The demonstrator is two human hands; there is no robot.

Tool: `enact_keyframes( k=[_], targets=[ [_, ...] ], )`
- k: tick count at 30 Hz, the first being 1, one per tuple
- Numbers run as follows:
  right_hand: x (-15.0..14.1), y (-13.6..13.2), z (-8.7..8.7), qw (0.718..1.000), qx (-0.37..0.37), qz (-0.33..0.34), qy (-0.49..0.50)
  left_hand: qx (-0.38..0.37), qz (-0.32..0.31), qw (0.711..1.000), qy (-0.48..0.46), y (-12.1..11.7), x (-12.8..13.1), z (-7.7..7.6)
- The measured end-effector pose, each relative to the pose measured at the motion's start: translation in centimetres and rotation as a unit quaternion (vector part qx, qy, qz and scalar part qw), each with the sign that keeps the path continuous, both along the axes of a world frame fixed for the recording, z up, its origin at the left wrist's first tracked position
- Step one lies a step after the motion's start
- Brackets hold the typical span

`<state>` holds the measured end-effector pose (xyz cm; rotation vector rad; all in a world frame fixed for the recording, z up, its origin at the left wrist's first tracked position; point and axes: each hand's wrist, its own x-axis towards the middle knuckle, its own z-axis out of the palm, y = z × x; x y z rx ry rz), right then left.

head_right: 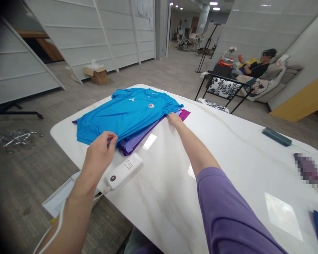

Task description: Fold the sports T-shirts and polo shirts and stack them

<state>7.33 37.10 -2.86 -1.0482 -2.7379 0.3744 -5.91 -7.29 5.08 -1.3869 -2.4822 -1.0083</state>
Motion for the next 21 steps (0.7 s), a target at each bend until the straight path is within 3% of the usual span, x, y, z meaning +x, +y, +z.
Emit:
enact_keyframes(
  k=[8,13,17,21],
  targets=[
    [2.3,0.2,2.3,0.988,0.041,-0.032,0.143,0.021,-0.009,0.999,0.023,0.7,3.2,3.9],
    [6.1,0.3,4.2,0.968,0.025,-0.072,0.239,0.053,-0.085,0.995,0.001,1.4,8.2,6.9],
    [13.9,0.1,3.8,0.965,0.026,-0.116,0.233,0.020,-0.227,0.969,-0.099,0.6,15.5,6.9],
    [27.3,-1.7,1.7,0.978,0.031,-0.140,0.150,-0.096,-0.389,0.888,-0.227,0.0,24.9,3.2]
  ],
)
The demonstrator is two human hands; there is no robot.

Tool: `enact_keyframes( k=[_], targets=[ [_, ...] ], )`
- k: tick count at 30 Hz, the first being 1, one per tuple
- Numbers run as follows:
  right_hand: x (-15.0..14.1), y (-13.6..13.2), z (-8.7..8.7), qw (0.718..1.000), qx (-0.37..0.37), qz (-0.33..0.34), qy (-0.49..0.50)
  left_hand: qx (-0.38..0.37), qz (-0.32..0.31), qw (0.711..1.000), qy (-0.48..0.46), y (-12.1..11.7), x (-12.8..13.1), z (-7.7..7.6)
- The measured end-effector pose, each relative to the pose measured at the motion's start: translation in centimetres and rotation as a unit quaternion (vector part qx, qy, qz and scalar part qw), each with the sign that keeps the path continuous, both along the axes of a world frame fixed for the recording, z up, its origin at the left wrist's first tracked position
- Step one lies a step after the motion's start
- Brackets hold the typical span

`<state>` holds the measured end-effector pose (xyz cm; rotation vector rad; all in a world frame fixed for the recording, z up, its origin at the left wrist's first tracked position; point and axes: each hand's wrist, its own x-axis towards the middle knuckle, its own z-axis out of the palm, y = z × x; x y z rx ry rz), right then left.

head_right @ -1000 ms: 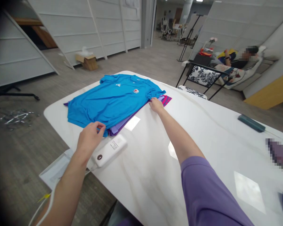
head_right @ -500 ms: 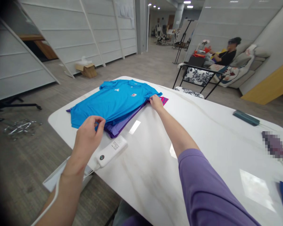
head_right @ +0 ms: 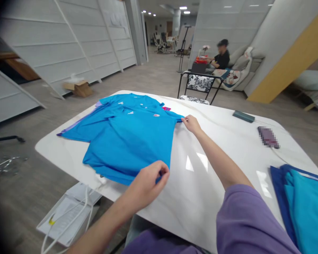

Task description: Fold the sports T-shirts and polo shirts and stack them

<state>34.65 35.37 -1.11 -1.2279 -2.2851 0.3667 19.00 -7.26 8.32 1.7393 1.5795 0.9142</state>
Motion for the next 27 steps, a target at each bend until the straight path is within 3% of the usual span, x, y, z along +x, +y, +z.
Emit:
enact_keyframes(
  k=[4,7,10,12,14,16,19,23,27],
  targets=[
    [14.9,-3.8,-1.9,0.999,-0.016,-0.044,-0.018,-0.080,-0.144,0.985,-0.048,-0.4,10.0,-5.4],
    [25.0,-6.9,-2.5,0.995,-0.018,-0.099,-0.016,-0.125,-0.233,0.962,-0.071,-1.3,16.9,-7.7],
    [33.5,-9.8,-2.3,0.987,-0.016,-0.150,-0.058,-0.156,-0.311,0.934,-0.081,-1.9,21.5,-7.2],
    [37.7,-11.5,-1.8,0.976,-0.011,-0.188,-0.107,-0.157,-0.341,0.925,-0.062,-1.0,22.5,-5.9],
    [40.0,-12.6,-1.5,0.968,0.007,-0.210,-0.139,-0.107,-0.324,0.940,-0.017,1.5,21.6,-4.8],
    [40.2,-12.9,-1.4,0.972,0.011,-0.198,-0.125,-0.002,-0.246,0.968,0.057,5.6,18.9,-4.8],
    [37.8,-11.6,-2.1,0.987,-0.039,-0.145,-0.061,0.090,-0.074,0.974,0.193,13.3,12.2,-7.3],
    [34.3,-8.7,-3.8,0.983,-0.113,-0.127,-0.073,0.061,0.085,0.951,0.290,22.2,2.1,-11.8],
    [34.0,-6.5,-5.3,0.958,-0.152,-0.214,-0.113,-0.036,0.101,0.941,0.321,26.8,-4.6,-14.3]
  ],
)
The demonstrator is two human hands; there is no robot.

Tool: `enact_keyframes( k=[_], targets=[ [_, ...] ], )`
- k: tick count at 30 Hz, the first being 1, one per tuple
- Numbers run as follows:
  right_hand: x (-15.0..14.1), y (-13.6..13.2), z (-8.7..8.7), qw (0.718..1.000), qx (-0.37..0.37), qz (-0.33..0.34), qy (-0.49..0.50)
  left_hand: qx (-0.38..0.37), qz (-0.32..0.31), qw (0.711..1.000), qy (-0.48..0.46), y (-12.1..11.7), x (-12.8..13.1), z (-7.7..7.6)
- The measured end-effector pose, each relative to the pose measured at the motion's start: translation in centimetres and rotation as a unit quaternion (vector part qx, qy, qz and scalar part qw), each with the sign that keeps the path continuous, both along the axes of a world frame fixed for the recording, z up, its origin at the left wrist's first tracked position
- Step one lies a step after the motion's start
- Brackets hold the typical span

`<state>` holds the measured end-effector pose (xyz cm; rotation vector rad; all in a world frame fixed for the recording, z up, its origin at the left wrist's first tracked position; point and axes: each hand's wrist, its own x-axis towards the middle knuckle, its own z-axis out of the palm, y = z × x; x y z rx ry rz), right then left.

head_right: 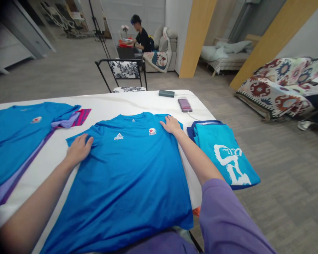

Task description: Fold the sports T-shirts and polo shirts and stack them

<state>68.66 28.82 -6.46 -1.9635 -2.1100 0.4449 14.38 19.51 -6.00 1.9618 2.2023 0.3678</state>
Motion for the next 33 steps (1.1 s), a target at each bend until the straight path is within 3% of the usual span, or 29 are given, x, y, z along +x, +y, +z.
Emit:
enact_keyframes(
  k=[3,8,10,12,15,17,20,23,26,30,33],
  targets=[
    [1.4,1.7,-0.8,0.998,-0.001,-0.064,-0.001,-0.023,-0.004,1.000,0.017,2.3,-2.1,-0.7],
    [3.2,4.4,-0.8,0.995,0.013,-0.099,0.024,-0.034,-0.031,0.997,0.062,6.5,-3.3,-0.6],
    [2.7,4.2,-0.5,0.994,0.024,-0.107,0.006,-0.036,-0.025,0.996,0.076,7.0,-2.7,-0.3],
    [1.5,2.6,-0.3,0.995,0.060,-0.081,-0.027,-0.002,-0.028,0.996,0.086,5.8,-1.2,0.0],
    [-0.6,-1.9,-0.3,0.993,0.104,0.024,-0.054,0.055,-0.093,0.991,0.085,1.6,2.6,-0.3],
    [-1.6,-5.2,-0.3,0.992,0.091,0.077,-0.052,0.035,-0.127,0.988,0.081,-1.8,5.0,-0.7],
    [-2.1,-9.1,0.1,0.991,0.072,0.107,-0.044,-0.002,-0.117,0.990,0.074,-5.9,7.1,-0.8],
    [-2.0,-12.7,1.5,0.986,0.109,0.120,-0.042,0.017,-0.109,0.992,0.057,-9.7,7.6,0.1],
    [-1.9,-17.9,2.6,0.983,0.113,0.136,-0.047,0.039,-0.145,0.988,0.042,-15.0,7.6,0.6],
    [-1.5,-26.6,2.1,0.975,0.098,0.189,-0.068,0.031,-0.181,0.982,0.044,-22.8,7.4,-0.8],
    [-0.3,-31.3,1.3,0.962,0.092,0.243,-0.084,0.039,-0.181,0.982,0.043,-26.9,7.0,-1.6]
  ],
)
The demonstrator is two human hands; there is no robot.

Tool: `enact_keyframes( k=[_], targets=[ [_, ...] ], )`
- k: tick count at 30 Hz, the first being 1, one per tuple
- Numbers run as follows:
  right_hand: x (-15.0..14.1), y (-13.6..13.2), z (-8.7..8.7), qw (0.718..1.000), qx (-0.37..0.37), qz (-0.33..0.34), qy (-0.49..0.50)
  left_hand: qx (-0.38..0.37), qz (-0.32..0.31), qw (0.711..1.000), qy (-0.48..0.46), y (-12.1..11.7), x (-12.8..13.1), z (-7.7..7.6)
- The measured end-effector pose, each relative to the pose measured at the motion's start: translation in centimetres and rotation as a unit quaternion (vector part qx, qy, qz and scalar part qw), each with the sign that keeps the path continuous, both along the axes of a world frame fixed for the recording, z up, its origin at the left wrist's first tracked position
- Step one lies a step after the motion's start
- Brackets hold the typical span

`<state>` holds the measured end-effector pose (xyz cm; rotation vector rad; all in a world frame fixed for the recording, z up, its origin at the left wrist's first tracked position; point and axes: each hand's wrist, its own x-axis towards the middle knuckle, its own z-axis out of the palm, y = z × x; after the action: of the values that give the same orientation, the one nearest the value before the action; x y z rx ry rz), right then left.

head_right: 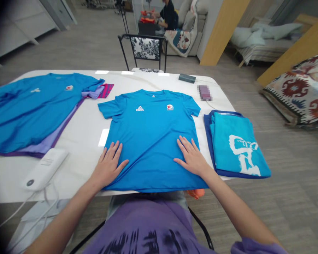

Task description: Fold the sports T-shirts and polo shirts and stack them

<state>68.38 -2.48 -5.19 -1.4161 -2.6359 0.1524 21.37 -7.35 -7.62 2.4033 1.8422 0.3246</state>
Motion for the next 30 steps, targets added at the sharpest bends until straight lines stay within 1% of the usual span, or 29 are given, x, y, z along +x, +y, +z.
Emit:
enact_keyframes(
  k=[2,5,7,10,12,14,16,18,20,21,23,25,27,29,30],
  targets=[
    [1.0,-2.0,-0.1,1.000,-0.006,0.018,-0.008,-0.005,0.003,1.000,-0.006,-1.7,-0.6,0.2],
    [2.1,-4.3,0.4,1.000,-0.008,0.016,-0.006,-0.026,-0.006,1.000,-0.011,-3.5,-1.9,1.3],
    [2.7,-5.7,0.7,1.000,-0.017,0.019,-0.004,-0.044,-0.015,0.999,-0.012,-4.4,-2.9,1.8],
    [3.7,-7.3,0.3,0.999,-0.038,0.038,-0.009,-0.061,-0.017,0.998,-0.005,-5.1,-4.0,1.9],
    [4.4,-7.8,0.1,0.998,-0.047,0.045,-0.014,-0.060,-0.012,0.998,0.007,-4.9,-4.6,1.8],
    [4.8,-7.9,0.3,0.997,-0.057,0.052,-0.016,-0.058,-0.012,0.998,0.013,-4.1,-5.1,2.1],
    [4.5,-7.5,1.3,0.996,-0.062,0.056,-0.007,-0.058,-0.015,0.998,0.009,-2.6,-5.5,3.0],
    [3.6,-6.0,2.8,0.997,-0.058,0.044,0.015,-0.042,-0.004,0.999,-0.010,-0.2,-5.4,4.1],
    [2.0,-3.1,4.3,0.998,-0.045,0.014,0.046,-0.009,0.014,0.999,-0.044,3.5,-4.7,5.2],
    [1.2,-1.0,4.9,0.997,-0.040,-0.005,0.060,0.005,0.019,0.998,-0.062,5.8,-4.2,5.6],
    [-0.4,4.5,5.4,0.995,-0.038,-0.047,0.081,0.010,0.024,0.996,-0.089,11.4,-3.1,5.9],
    [-1.6,11.2,5.2,0.990,-0.042,-0.100,0.094,-0.007,0.049,0.994,-0.094,17.5,-2.1,5.7],
    [-2.4,17.9,4.3,0.980,-0.046,-0.166,0.101,-0.030,0.095,0.991,-0.092,23.5,-1.6,5.1],
    [-2.6,23.7,3.3,0.968,-0.049,-0.225,0.096,-0.059,0.135,0.985,-0.088,28.8,-1.7,4.4],
    [-2.7,26.2,2.8,0.964,-0.051,-0.244,0.088,-0.080,0.147,0.982,-0.084,31.0,-1.9,4.0]
  ],
)
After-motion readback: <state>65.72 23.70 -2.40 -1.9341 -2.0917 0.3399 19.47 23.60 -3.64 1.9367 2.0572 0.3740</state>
